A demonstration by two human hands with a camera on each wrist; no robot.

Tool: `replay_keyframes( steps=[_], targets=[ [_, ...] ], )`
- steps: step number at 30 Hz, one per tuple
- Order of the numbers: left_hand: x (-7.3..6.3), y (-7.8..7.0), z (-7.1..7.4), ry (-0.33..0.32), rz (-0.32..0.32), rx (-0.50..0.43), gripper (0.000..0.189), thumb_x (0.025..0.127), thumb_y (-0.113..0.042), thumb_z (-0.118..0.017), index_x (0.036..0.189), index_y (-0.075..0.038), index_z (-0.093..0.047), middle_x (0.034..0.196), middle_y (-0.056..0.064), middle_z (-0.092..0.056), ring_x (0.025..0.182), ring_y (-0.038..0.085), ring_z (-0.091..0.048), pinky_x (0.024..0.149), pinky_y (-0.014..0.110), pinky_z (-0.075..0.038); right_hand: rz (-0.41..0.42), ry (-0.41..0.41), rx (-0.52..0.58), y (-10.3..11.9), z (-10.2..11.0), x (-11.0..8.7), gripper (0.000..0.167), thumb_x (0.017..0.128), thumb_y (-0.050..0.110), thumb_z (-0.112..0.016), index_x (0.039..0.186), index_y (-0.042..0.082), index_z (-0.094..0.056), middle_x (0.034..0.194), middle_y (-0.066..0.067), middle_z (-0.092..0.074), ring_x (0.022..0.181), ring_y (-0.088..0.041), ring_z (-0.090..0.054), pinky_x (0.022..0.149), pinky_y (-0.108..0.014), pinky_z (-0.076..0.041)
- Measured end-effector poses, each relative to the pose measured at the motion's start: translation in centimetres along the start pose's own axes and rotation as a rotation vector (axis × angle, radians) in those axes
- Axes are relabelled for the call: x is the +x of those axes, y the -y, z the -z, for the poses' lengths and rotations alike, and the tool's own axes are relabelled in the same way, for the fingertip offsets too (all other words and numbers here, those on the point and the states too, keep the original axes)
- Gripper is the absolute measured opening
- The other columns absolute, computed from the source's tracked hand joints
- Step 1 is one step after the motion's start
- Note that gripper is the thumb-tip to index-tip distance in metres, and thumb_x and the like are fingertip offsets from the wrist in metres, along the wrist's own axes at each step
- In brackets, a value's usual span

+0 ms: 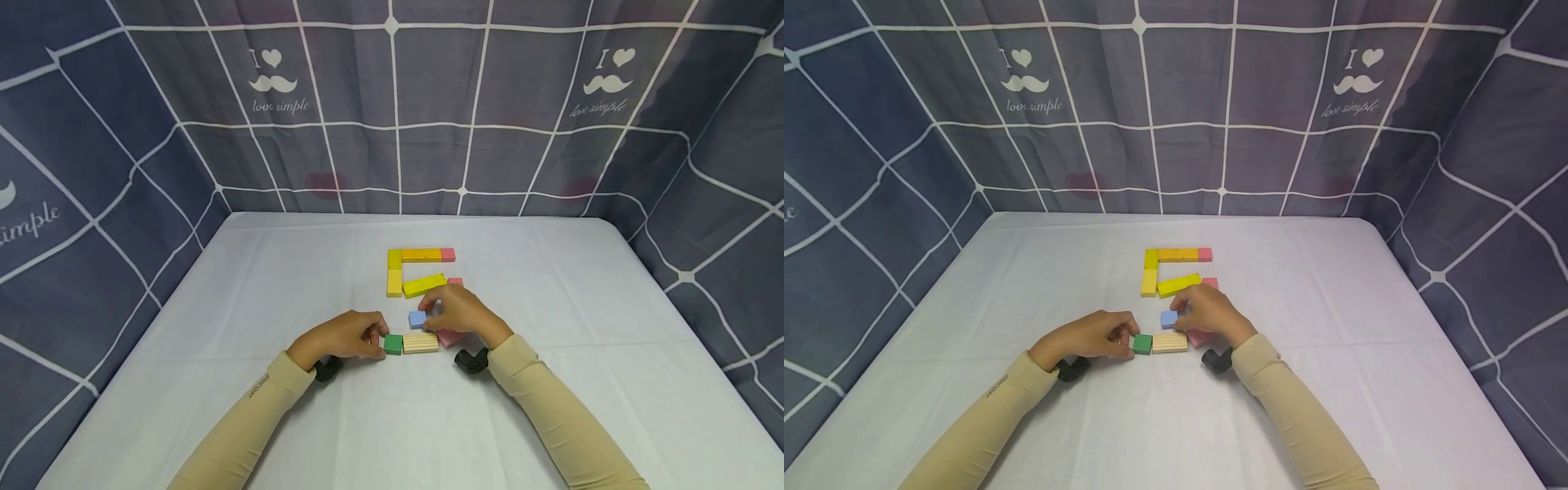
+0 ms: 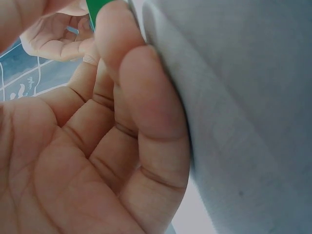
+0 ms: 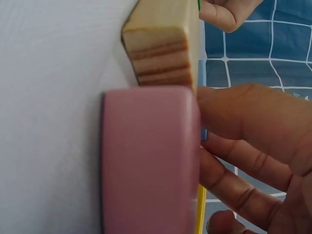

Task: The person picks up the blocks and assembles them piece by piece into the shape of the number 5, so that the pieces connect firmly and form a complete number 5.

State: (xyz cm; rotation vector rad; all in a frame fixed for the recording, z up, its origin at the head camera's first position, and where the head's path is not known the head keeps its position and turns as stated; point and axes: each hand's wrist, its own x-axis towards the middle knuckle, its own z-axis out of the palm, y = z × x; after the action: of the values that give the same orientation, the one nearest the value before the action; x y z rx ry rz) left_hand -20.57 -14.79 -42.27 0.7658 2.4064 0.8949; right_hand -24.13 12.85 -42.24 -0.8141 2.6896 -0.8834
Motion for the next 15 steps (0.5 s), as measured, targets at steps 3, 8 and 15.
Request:
replay_keyframes(
  steps=[3, 8, 15],
  targets=[
    [0.0, 0.0, 0.0, -0.001, 0.002, -0.007, 0.028, 0.093, -0.012, -0.085, 0.113, -0.005, -0.067, 0.085, -0.004, -0.066, 0.073, 0.008, -0.055, 0.068, 0.023, -0.046, 0.011, 0.002, -0.006, 0.0, 0.0, 0.0, 0.025, 0.086, 0.009, -0.09, 0.109, 0.004, -0.082, 0.106, -0.002, -0.078, 0.098, -0.021, -0.063, 0.096, -0.044, -0.054],
    [-0.1, 0.0, 0.0, -0.001, 0.005, -0.008, 0.028, 0.093, -0.012, -0.086, 0.113, -0.005, -0.067, 0.085, -0.004, -0.066, 0.073, 0.008, -0.055, 0.068, 0.023, -0.046, 0.027, 0.013, 0.027, 0.2, 0.5, -0.3, 0.028, 0.088, 0.01, -0.089, 0.113, 0.002, -0.081, 0.109, -0.005, -0.078, 0.101, -0.023, -0.064, 0.097, -0.045, -0.054],
    [-0.1, 0.0, 0.0, 0.001, 0.005, -0.004, 0.029, 0.093, -0.013, -0.086, 0.113, -0.006, -0.068, 0.085, -0.005, -0.066, 0.073, 0.008, -0.055, 0.068, 0.023, -0.046, 0.089, -0.03, 0.128, -0.2, 1.5, -1.0, 0.024, 0.095, 0.008, -0.081, 0.117, -0.001, -0.08, 0.107, -0.007, -0.077, 0.083, -0.02, -0.055, 0.076, -0.031, -0.047]
  ],
)
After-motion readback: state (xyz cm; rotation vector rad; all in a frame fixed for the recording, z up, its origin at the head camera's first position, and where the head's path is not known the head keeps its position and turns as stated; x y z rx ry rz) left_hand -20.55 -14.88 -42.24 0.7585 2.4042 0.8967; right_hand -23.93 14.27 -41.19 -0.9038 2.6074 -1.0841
